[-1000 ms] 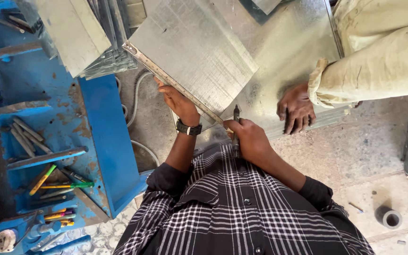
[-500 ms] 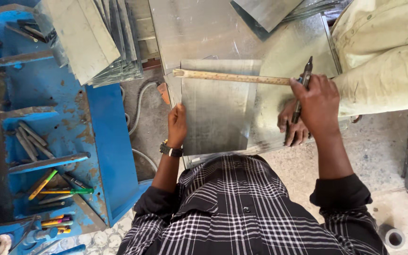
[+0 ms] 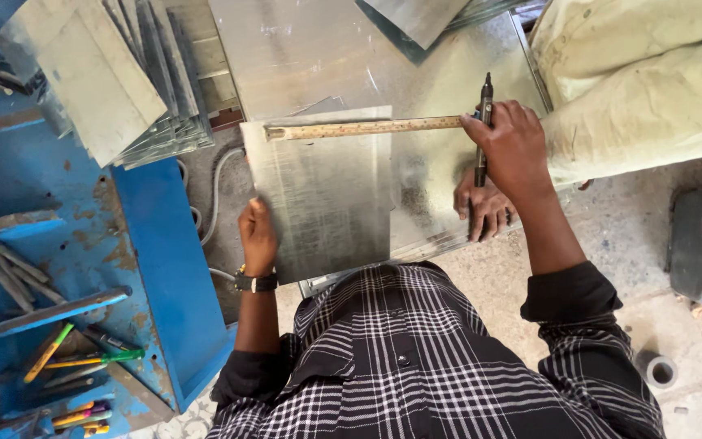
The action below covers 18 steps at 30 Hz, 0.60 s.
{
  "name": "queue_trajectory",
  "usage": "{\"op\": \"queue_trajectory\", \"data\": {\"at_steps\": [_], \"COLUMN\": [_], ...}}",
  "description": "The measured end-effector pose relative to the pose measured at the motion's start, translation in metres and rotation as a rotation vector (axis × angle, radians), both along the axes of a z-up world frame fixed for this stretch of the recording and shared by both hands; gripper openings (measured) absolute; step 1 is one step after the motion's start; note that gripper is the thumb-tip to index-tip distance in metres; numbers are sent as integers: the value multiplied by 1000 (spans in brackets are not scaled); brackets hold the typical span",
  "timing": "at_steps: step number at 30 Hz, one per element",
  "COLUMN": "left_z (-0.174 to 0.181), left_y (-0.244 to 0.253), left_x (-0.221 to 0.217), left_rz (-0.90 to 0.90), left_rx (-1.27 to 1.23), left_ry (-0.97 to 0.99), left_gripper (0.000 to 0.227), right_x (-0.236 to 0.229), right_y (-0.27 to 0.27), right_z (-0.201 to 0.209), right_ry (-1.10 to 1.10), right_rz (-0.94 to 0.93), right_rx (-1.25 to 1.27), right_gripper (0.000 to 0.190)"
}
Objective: The person measures and marks multiple rectangular metal sheets using a metal ruler and a black marker. They place the ruler on each sheet, draw a straight line, and then move the sheet to a stack. A second person is visible nearby, occasionally handling the sheets.
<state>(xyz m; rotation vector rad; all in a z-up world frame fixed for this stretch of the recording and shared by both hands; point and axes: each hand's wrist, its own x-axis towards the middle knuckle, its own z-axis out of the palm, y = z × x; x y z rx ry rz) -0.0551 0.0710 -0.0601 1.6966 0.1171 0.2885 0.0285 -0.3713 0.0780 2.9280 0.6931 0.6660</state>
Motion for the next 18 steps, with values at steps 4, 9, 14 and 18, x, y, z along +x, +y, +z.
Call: {"op": "queue_trajectory", "data": {"at_steps": [4,9,14,18], "left_z": [2,-4,-2,-1], "left_y": [5,-3,-2,3], "left_x": [0,3,3,1], "left_rz": [-18,-44,-35,-36], "left_rx": [21,18,-8,34], "left_ry": [4,7,-15,-36], "left_gripper": [49,49,50,50], "right_x": [-3,2,5,4], "right_y": [9,19,18,15], "right_z": [12,14,10,8], "right_ry": [75,29,16,49], "right_rz": [-1,30,24,22], "right_rx": [34,23,7,26], "right_gripper": [32,34,36,35]}}
